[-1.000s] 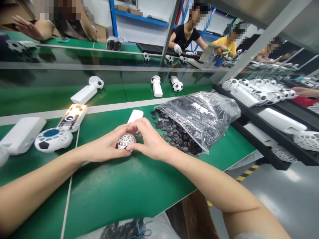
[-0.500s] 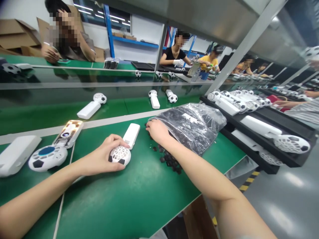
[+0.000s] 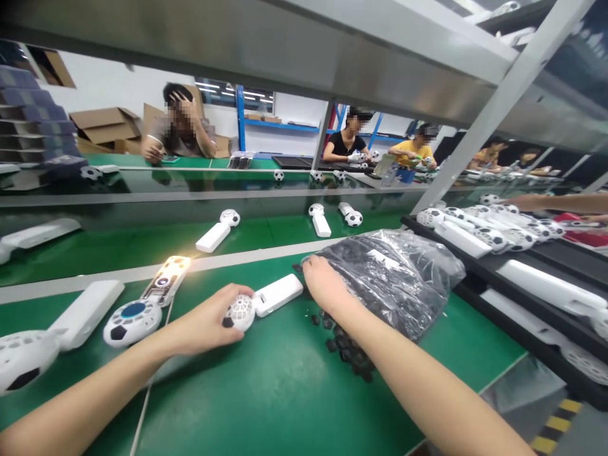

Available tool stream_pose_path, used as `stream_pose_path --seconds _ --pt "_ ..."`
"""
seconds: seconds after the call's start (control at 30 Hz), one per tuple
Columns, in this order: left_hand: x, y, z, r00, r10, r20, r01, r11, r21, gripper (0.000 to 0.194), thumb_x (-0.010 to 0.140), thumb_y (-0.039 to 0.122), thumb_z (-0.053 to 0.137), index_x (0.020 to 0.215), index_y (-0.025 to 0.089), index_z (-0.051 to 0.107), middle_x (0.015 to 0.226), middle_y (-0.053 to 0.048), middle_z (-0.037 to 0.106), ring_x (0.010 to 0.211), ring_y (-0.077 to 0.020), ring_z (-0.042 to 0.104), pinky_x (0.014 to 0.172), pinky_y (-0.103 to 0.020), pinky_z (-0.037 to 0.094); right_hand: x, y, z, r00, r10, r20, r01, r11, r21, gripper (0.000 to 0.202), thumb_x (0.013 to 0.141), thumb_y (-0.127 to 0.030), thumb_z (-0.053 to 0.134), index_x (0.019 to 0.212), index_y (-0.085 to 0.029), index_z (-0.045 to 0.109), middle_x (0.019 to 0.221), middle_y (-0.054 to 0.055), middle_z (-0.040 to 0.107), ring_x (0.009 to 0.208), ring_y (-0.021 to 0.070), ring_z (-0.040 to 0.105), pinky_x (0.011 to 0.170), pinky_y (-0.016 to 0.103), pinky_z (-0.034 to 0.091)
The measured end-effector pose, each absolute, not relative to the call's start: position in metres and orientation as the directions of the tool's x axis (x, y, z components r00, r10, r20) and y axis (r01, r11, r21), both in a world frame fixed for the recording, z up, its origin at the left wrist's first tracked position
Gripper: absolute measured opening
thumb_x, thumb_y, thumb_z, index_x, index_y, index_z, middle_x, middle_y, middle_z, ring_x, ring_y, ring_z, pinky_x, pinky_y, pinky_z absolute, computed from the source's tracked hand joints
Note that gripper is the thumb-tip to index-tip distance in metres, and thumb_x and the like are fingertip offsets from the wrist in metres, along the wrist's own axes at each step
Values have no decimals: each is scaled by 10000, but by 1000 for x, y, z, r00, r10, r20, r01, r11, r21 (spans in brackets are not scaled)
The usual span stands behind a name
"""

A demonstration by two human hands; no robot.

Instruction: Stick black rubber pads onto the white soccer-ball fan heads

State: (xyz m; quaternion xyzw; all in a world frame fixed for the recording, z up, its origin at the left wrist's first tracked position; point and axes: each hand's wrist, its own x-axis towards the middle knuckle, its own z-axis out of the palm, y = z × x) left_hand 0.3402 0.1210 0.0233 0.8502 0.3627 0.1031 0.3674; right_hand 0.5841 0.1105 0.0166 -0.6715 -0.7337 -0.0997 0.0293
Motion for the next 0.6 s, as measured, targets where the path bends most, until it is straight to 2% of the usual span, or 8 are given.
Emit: stream_pose_path --seconds 0.07,0.13,0.17,0.23,0.37,0.5,0.6 --pt "340 125 21 717 694 -70 541 -489 684 558 600 147 517 1148 163 414 1121 -92 442 1002 -249 465 810 -361 421 580 101 23 -90 971 223 986 119 -121 205 818 -92 425 925 -123 598 900 100 588 837 181 544 732 275 413" --pt "340 128 20 720 692 -60 539 -503 675 556 595 147 514 1143 164 419 1118 -88 442 979 -247 477 791 -353 426 570 92 26 -125 969 211 886 205 -416 137 815 -161 479 874 -152 601 810 40 609 745 135 555 701 247 418" --pt "340 129 20 722 689 -62 539 -504 675 551 595 152 516 1138 167 422 1109 -84 445 970 -246 481 785 -352 428 563 88 26 -167 966 195 814 247 -525 110 804 -187 507 844 -161 606 783 21 612 719 122 556 694 239 419" --pt "339 129 19 723 687 -66 537 -500 680 536 595 159 522 1123 166 429 1083 -77 454 965 -244 481 787 -350 426 550 81 24 -276 944 181 686 326 -651 85 782 -207 550 813 -170 620 778 7 619 725 114 559 701 237 420" --pt "339 128 19 726 687 -45 522 -507 685 510 599 157 529 1101 165 442 1069 -71 451 986 -232 468 817 -343 413 533 80 16 -395 891 223 561 426 -710 55 759 -184 588 775 -163 635 774 8 635 742 110 564 709 232 417" --pt "341 126 17 720 694 -7 508 -520 686 498 602 243 601 1072 172 455 1053 -62 451 992 -230 461 845 -350 400 526 88 9 -435 868 239 546 465 -696 32 744 -182 606 750 -159 628 747 4 624 714 107 554 694 234 415" --pt "344 126 12 698 713 58 496 -541 679 421 645 296 585 1033 182 469 1023 -53 470 978 -225 467 852 -362 392 525 93 5 -420 869 261 549 472 -690 36 731 -181 620 721 -151 603 729 0 601 697 101 538 668 224 408"
